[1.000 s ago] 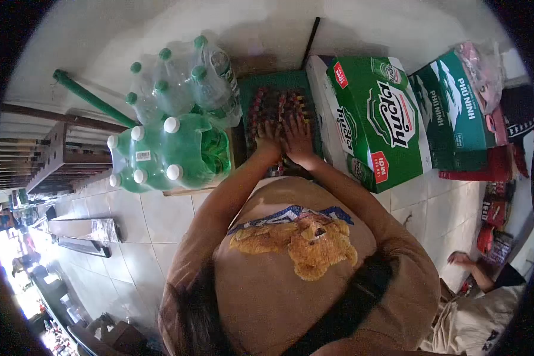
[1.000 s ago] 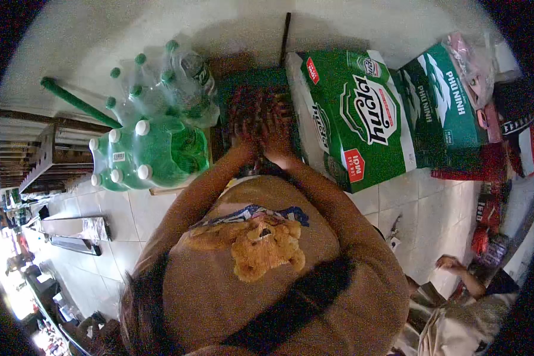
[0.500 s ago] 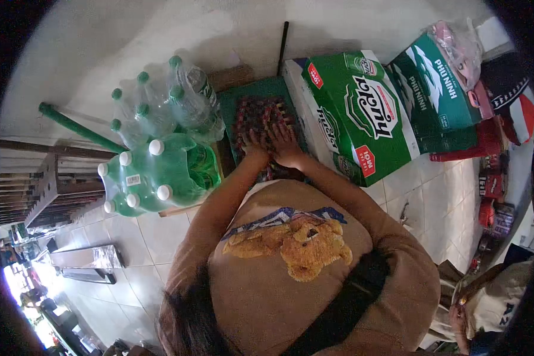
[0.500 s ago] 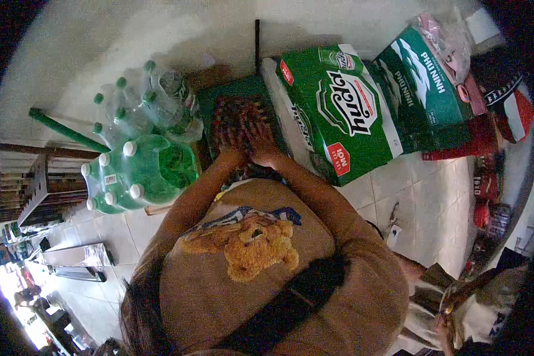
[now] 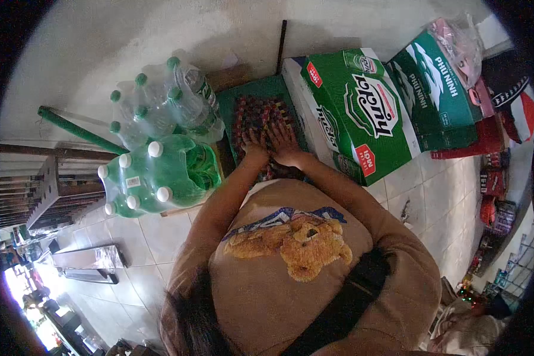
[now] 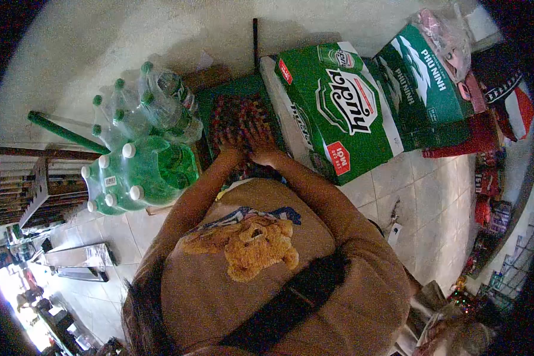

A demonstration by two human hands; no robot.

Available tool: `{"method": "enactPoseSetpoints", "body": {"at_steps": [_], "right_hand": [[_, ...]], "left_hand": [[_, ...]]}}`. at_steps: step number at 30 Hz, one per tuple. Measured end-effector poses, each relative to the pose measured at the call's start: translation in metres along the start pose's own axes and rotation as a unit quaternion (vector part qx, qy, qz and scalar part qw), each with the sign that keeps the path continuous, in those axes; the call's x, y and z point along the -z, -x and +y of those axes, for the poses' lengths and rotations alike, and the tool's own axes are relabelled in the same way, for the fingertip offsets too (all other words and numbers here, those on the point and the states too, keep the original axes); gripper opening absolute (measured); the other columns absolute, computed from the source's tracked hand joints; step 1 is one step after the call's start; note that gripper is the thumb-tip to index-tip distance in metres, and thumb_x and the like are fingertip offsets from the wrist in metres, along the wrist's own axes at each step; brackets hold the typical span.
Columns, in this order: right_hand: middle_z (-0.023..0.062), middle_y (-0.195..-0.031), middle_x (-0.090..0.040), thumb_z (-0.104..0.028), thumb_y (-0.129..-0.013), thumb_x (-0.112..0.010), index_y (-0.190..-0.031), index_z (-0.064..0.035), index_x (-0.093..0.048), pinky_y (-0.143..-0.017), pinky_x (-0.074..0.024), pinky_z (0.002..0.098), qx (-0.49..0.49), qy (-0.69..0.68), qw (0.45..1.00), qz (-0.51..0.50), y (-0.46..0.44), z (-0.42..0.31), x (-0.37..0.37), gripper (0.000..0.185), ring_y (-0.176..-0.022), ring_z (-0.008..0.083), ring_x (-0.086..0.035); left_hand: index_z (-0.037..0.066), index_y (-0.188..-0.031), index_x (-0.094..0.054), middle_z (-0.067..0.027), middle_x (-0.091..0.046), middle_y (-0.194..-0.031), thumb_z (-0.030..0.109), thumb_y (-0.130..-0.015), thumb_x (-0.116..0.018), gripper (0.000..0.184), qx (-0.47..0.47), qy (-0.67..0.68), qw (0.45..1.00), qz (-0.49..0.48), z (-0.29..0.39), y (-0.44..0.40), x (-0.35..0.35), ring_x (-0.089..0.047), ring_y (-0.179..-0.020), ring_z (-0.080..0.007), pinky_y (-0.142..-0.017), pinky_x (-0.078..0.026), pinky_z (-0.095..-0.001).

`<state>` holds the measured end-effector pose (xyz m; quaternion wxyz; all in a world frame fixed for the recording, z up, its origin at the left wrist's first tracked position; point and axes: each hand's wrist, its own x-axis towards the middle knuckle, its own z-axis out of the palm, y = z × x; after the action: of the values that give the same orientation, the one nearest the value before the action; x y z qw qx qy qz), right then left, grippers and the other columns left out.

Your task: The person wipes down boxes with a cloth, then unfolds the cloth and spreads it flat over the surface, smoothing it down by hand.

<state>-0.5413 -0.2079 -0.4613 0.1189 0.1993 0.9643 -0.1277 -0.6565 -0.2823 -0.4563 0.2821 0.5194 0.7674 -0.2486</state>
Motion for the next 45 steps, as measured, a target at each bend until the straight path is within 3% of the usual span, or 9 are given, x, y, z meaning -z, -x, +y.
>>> {"method": "enactPoseSetpoints", "body": {"at_steps": [10, 12, 18, 21, 25, 27, 28, 30, 45], "right_hand": [[0.0161, -0.151, 0.006, -0.046, -0.088, -0.041, -0.143, -0.0031, -0.014, -0.108, 0.0011, 0.0552, -0.006, -0.027, 0.999, 0.029, 0.001, -0.003, 0.002, 0.074, -0.138, 0.0336, 0.012], [0.0164, -0.151, 0.005, -0.045, -0.088, -0.042, -0.143, -0.0028, -0.015, -0.108, 0.0004, 0.0553, -0.003, -0.036, 0.999, 0.041, 0.001, -0.003, 0.002, 0.074, -0.139, 0.0336, 0.012], [0.0161, -0.151, 0.003, -0.045, -0.088, -0.042, -0.143, -0.0042, -0.015, -0.108, 0.0009, 0.0556, 0.003, -0.046, 0.997, 0.063, 0.001, -0.001, -0.001, 0.074, -0.139, 0.0336, 0.010], [0.0158, -0.151, 0.002, -0.044, -0.088, -0.042, -0.144, -0.0054, -0.015, -0.108, 0.0014, 0.0552, -0.007, -0.034, 0.999, 0.035, 0.001, -0.003, 0.003, 0.073, -0.139, 0.0346, 0.008], [0.0145, -0.151, 0.002, -0.038, -0.088, -0.043, -0.144, -0.0063, -0.014, -0.108, 0.0046, 0.0557, 0.004, -0.031, 0.999, 0.045, 0.000, 0.000, -0.001, 0.071, -0.138, 0.0362, 0.012], [0.0145, -0.151, 0.003, -0.038, -0.088, -0.044, -0.144, -0.0063, -0.014, -0.108, 0.0044, 0.0559, 0.004, -0.015, 0.999, 0.033, 0.000, -0.001, 0.001, 0.071, -0.138, 0.0362, 0.012], [0.0146, -0.151, 0.003, -0.038, -0.088, -0.044, -0.144, -0.0063, -0.014, -0.108, 0.0046, 0.0559, 0.006, -0.034, 0.999, 0.033, 0.002, -0.002, 0.003, 0.071, -0.138, 0.0363, 0.012], [0.0147, -0.151, 0.003, -0.038, -0.088, -0.045, -0.144, -0.0063, -0.013, -0.108, 0.0048, 0.0559, 0.007, -0.052, 0.998, 0.035, 0.002, -0.003, 0.005, 0.072, -0.138, 0.0364, 0.012], [0.0174, -0.151, 0.004, -0.033, -0.090, -0.040, -0.144, -0.0042, -0.012, -0.108, 0.0044, 0.0558, 0.001, -0.084, 0.995, 0.049, 0.003, -0.006, 0.012, 0.068, -0.138, 0.0369, 0.011]], "left_hand": [[0.011, -0.146, -0.001, -0.0257, 0.011, -0.147, 0.054, -0.084, -0.050, 0.090, -0.010, 0.094, 0.992, 0.080, -0.003, -0.009, -0.018, 0.006, -0.132, -0.0533, -0.101, -0.024, -0.0618], [0.011, -0.145, -0.006, -0.0306, 0.005, -0.146, 0.050, -0.070, -0.067, 0.104, -0.030, 0.099, 0.988, 0.113, -0.005, -0.009, -0.020, 0.004, -0.130, -0.0574, -0.099, -0.003, -0.0702], [0.012, -0.146, -0.003, -0.0292, 0.011, -0.146, 0.050, -0.067, -0.070, 0.110, -0.018, 0.085, 0.995, 0.058, -0.004, -0.009, -0.010, 0.007, -0.131, -0.0560, -0.101, 0.002, -0.0675], [0.016, -0.146, -0.003, -0.0241, 0.010, -0.148, 0.052, -0.086, -0.048, 0.083, 0.008, 0.072, 0.997, 0.038, -0.001, -0.003, -0.002, 0.008, -0.133, -0.0520, -0.100, -0.024, -0.0619], [0.016, -0.146, 0.000, -0.0236, 0.013, -0.148, 0.051, -0.086, -0.049, 0.085, 0.018, 0.031, 0.999, 0.028, 0.001, -0.014, -0.009, 0.009, -0.133, -0.0516, -0.101, -0.024, -0.0606], [0.002, -0.144, 0.001, -0.0295, 0.008, -0.146, 0.051, -0.064, -0.072, 0.119, -0.023, 0.061, 0.997, 0.037, -0.002, -0.021, -0.014, 0.008, -0.133, -0.0512, -0.101, 0.005, -0.0655], [0.002, -0.144, 0.001, -0.0295, 0.008, -0.146, 0.051, -0.064, -0.072, 0.119, -0.023, 0.062, 0.997, 0.037, 0.000, -0.021, -0.012, 0.008, -0.133, -0.0512, -0.101, 0.005, -0.0655], [0.015, -0.146, 0.003, -0.0241, 0.015, -0.147, 0.046, -0.086, -0.051, 0.087, 0.025, 0.060, 0.998, -0.017, 0.006, -0.025, -0.009, 0.008, -0.133, -0.0518, -0.102, -0.024, -0.0597], [0.018, -0.146, 0.003, -0.0230, 0.015, -0.148, 0.051, -0.087, -0.048, 0.085, -0.029, -0.045, 0.998, 0.020, 0.001, -0.042, -0.032, 0.008, -0.132, -0.0527, -0.103, -0.023, -0.0584]]}}
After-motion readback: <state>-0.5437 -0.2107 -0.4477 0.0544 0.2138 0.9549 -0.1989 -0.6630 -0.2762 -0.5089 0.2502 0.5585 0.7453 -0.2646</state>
